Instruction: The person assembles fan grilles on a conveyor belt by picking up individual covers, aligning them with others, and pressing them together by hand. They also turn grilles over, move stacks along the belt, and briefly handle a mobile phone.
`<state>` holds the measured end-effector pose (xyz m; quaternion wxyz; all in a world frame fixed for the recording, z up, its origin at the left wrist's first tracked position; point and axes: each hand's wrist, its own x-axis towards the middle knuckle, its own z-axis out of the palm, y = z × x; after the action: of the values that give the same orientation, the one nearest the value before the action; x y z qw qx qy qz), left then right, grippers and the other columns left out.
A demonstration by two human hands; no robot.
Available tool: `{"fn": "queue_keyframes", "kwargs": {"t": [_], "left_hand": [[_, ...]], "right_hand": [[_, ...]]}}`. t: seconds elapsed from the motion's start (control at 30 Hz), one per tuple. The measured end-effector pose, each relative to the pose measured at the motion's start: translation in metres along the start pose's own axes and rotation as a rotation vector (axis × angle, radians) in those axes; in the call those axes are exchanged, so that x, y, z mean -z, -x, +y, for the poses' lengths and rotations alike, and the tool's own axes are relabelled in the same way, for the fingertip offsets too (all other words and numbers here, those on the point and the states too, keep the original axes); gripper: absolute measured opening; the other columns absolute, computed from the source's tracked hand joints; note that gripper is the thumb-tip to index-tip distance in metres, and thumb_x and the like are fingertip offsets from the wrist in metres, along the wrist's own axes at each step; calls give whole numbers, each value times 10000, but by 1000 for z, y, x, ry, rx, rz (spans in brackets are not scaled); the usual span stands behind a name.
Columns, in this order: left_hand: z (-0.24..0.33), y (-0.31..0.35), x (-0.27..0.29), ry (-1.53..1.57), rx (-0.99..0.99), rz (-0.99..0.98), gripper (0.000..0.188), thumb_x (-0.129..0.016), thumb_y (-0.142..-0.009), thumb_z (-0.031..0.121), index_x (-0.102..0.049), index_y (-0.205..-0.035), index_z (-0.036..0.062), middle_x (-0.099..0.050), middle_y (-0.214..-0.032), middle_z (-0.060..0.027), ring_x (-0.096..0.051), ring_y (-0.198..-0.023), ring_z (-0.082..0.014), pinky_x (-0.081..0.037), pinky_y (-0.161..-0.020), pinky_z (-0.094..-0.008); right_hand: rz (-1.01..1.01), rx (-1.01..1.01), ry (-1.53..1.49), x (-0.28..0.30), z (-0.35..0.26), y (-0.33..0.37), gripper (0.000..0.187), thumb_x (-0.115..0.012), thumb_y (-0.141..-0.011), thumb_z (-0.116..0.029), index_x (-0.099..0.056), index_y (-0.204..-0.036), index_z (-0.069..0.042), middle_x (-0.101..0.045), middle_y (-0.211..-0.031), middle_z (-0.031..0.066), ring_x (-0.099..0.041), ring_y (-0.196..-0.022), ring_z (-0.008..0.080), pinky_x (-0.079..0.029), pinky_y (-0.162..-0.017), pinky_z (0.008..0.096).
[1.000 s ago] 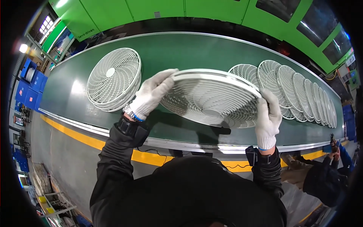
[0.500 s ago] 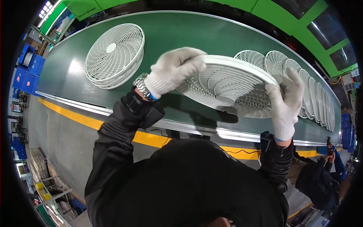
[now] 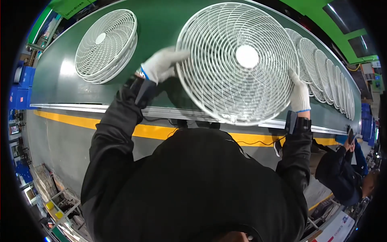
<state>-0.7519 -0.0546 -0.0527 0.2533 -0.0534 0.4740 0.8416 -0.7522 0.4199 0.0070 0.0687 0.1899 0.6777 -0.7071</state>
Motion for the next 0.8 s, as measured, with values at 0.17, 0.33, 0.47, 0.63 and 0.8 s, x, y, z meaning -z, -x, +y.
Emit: {"fn": "queue_keyframes", "kwargs": {"t": [0.17, 0.33, 0.47, 0.63, 0.8], "left_hand": [[-44, 6, 4, 187, 11, 115, 301, -639, -1051, 110, -655, -1258, -108, -742, -1201, -191, -748, -1072, -256, -601, -1013, -447], [-56, 10, 12, 365, -114, 180, 308, -629, -1044, 99, -644, -1299, -72, -749, -1180, -166, -729, -1123, -286, -583, -1020, -470], [-82, 30, -32, 475, -163, 195, 348, -635, -1029, 69, -617, -1355, -53, -741, -1218, -163, -724, -1133, -292, -580, -1039, -471], [-117, 43, -82, 458, -300, 243, 439, -673, -990, 68, -568, -1403, -37, -715, -1233, -148, -708, -1108, -291, -605, -954, -485], [-137, 37, -63, 420, -531, 380, 460, -714, -980, 123, -575, -1403, 3, -710, -1219, -126, -688, -1097, -276, -580, -967, -493]], "right_hand": [[-23, -67, -235, -2, 41, -7, 438, -653, -1038, -179, -622, -1377, 97, -723, -1284, 188, -710, -1141, 286, -551, -1045, 373], [-271, -153, -295, -19, 53, 46, 378, -610, -1020, -62, -596, -1373, 72, -710, -1292, 172, -684, -1191, 268, -534, -1081, 399], [-268, -119, -291, -21, 72, 40, 382, -602, -1023, -64, -567, -1381, 64, -715, -1233, 146, -695, -1146, 265, -546, -1065, 416], [-246, -78, -287, -4, 80, 49, 354, -612, -1055, -133, -573, -1367, 29, -713, -1164, 128, -727, -1002, 243, -617, -887, 384], [-401, -135, -207, 67, 119, 42, 277, -621, -1084, -219, -610, -1277, -19, -717, -1100, 127, -722, -896, 200, -612, -681, 333]]}}
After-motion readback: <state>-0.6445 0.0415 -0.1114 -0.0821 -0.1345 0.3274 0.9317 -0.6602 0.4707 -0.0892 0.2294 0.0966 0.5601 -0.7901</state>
